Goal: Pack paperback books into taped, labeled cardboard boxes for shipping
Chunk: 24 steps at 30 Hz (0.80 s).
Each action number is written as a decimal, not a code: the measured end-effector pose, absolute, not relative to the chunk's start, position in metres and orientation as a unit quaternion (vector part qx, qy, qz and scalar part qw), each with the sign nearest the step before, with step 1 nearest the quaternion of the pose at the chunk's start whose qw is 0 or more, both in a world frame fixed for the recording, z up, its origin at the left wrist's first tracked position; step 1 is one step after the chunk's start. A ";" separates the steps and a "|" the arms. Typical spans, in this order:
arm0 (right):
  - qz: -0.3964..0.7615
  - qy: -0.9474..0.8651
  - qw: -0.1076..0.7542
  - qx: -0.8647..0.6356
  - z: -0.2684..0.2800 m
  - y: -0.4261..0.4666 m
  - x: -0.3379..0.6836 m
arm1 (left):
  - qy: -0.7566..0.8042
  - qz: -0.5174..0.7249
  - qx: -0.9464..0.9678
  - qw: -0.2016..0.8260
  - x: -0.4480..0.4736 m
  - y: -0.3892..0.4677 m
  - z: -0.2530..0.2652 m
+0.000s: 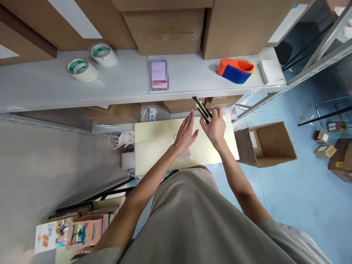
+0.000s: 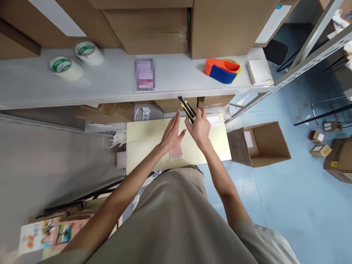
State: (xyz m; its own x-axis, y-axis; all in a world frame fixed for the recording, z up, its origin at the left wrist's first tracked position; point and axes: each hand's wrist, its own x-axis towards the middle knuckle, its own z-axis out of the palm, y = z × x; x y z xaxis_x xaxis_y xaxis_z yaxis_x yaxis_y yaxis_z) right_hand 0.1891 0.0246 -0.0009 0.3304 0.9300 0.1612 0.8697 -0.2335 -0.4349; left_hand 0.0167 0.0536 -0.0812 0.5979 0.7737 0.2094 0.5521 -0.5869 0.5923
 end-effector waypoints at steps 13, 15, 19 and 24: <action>0.026 -0.678 0.160 -0.717 0.031 0.228 0.232 | 0.495 0.254 0.819 0.138 0.027 0.105 -0.006; 0.032 -0.670 0.163 -0.724 0.030 0.224 0.234 | 0.529 0.245 0.799 0.150 0.006 0.086 -0.043; 0.007 -0.679 0.319 -0.662 -0.006 0.176 0.228 | 0.636 0.190 0.719 0.205 -0.037 0.030 -0.138; 0.336 -0.647 0.219 -0.649 -0.130 0.057 0.188 | 0.743 0.066 0.553 0.372 -0.059 -0.033 -0.226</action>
State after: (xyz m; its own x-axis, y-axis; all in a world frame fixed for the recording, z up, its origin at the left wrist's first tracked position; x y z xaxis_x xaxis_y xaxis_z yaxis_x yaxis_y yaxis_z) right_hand 0.1882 0.0573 -0.1303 -0.0620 0.9863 -0.1531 0.6924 -0.0680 -0.7183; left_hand -0.0585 -0.0331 -0.2256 -0.1129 0.8701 -0.4798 0.7726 0.3806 0.5082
